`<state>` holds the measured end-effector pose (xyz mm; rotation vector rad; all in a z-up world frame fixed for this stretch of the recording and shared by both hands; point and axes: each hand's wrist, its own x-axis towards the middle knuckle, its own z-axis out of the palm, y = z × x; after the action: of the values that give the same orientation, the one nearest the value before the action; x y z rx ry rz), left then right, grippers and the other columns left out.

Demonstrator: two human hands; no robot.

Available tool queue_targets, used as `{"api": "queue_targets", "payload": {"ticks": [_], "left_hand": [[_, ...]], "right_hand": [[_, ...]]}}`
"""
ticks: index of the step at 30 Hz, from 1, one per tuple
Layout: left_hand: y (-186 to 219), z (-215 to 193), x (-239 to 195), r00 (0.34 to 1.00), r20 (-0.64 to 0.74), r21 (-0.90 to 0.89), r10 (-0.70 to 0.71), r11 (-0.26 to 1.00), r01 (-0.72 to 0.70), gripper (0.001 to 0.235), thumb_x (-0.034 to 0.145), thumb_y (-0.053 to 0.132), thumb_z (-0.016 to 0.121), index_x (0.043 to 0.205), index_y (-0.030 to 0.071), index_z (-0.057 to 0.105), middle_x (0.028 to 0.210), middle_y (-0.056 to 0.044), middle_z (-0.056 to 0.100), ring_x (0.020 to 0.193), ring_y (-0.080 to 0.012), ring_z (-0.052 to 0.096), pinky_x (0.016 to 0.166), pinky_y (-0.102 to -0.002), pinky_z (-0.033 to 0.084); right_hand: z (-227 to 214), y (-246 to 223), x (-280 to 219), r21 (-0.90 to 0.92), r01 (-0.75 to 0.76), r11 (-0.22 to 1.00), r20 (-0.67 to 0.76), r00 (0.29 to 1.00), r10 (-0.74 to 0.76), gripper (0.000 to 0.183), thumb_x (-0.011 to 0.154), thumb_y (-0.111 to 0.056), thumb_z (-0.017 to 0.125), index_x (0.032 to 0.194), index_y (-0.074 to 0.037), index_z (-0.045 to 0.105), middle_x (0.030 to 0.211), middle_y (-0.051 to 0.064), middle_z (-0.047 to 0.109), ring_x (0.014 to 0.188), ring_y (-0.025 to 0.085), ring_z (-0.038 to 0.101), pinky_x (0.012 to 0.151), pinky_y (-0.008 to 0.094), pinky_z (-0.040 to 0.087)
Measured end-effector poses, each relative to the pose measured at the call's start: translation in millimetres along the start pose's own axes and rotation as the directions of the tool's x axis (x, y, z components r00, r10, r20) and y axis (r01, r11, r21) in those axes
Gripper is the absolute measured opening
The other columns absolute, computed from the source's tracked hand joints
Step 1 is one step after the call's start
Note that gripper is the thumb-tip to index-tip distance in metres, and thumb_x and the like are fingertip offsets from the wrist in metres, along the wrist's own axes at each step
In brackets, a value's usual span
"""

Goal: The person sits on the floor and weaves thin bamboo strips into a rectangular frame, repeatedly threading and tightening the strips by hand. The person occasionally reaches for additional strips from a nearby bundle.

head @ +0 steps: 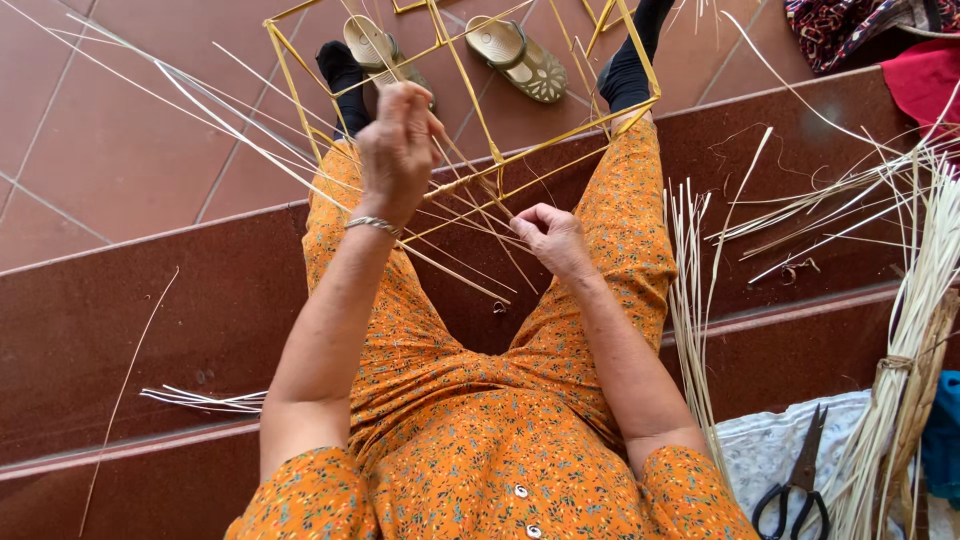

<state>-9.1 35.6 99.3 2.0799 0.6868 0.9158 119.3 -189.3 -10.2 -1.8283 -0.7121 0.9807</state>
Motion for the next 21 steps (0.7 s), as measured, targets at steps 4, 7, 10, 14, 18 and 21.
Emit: {"api": "queue_targets", "payload": {"ticks": [4, 7, 10, 14, 18, 21], "left_hand": [[-17, 22, -6, 0.939, 0.136, -0.089, -0.317, 0.940, 0.330, 0.017, 0.113, 0.022, 0.045, 0.115, 0.007, 0.053, 0.070, -0.005, 0.072, 0.044, -0.0128, 0.066, 0.039, -0.026, 0.051], [-35, 32, -8, 0.869, 0.185, -0.223, -0.459, 0.841, 0.492, 0.017, 0.112, 0.021, 0.045, 0.114, 0.006, 0.053, 0.072, -0.006, 0.070, 0.044, -0.0126, 0.064, 0.037, -0.025, 0.050], [-56, 38, -16, 0.769, 0.361, -0.332, -0.527, 0.698, 0.634, 0.016, 0.110, 0.020, 0.049, 0.115, 0.005, 0.053, 0.079, -0.006, 0.070, 0.045, -0.0118, 0.065, 0.035, -0.026, 0.052], [-71, 43, -25, 0.777, 0.468, -0.234, -0.420, 0.789, 0.568, 0.013, 0.106, 0.011, 0.061, 0.114, 0.001, 0.064, 0.091, -0.012, 0.075, 0.058, -0.0127, 0.074, 0.045, -0.026, 0.061], [-59, 42, -24, 0.695, 0.492, -0.206, -0.524, 0.706, 0.678, 0.011, 0.108, 0.014, 0.049, 0.112, 0.004, 0.053, 0.086, -0.011, 0.075, 0.046, -0.0165, 0.069, 0.036, -0.028, 0.054], [-40, 37, -23, 0.703, 0.462, -0.181, -0.541, 0.718, 0.672, 0.009, 0.109, 0.015, 0.044, 0.111, 0.007, 0.048, 0.084, -0.011, 0.074, 0.041, -0.0187, 0.066, 0.032, -0.029, 0.051]], "right_hand": [[-12, 2, 8, 0.402, -0.316, 0.859, 0.243, 0.942, 0.233, 0.020, 0.098, -0.023, 0.075, 0.088, -0.006, 0.072, 0.068, 0.001, 0.062, 0.055, 0.005, 0.049, 0.047, 0.023, 0.039], [-19, 1, 8, 0.525, -0.298, 0.797, 0.304, 0.941, 0.151, 0.023, 0.099, -0.026, 0.073, 0.086, -0.008, 0.069, 0.065, 0.003, 0.062, 0.050, 0.007, 0.049, 0.044, 0.022, 0.038], [-21, -6, 8, 0.669, -0.285, 0.687, 0.336, 0.940, 0.063, 0.017, 0.098, -0.021, 0.072, 0.090, -0.008, 0.068, 0.076, 0.003, 0.067, 0.063, 0.009, 0.061, 0.057, 0.026, 0.054], [-25, -24, 6, 0.780, -0.235, 0.580, 0.330, 0.942, -0.063, 0.021, 0.102, -0.023, 0.069, 0.090, -0.007, 0.066, 0.088, 0.009, 0.071, 0.073, 0.014, 0.065, 0.068, 0.032, 0.060], [-31, -56, 8, 0.854, -0.145, 0.499, 0.223, 0.970, -0.101, 0.024, 0.104, -0.025, 0.064, 0.088, -0.007, 0.063, 0.102, 0.015, 0.074, 0.086, 0.020, 0.071, 0.082, 0.039, 0.063], [-32, -88, 13, 0.855, -0.122, 0.503, 0.166, 0.985, -0.044, 0.023, 0.102, -0.028, 0.057, 0.094, -0.007, 0.064, 0.105, 0.016, 0.074, 0.093, 0.022, 0.072, 0.086, 0.040, 0.062]]}}
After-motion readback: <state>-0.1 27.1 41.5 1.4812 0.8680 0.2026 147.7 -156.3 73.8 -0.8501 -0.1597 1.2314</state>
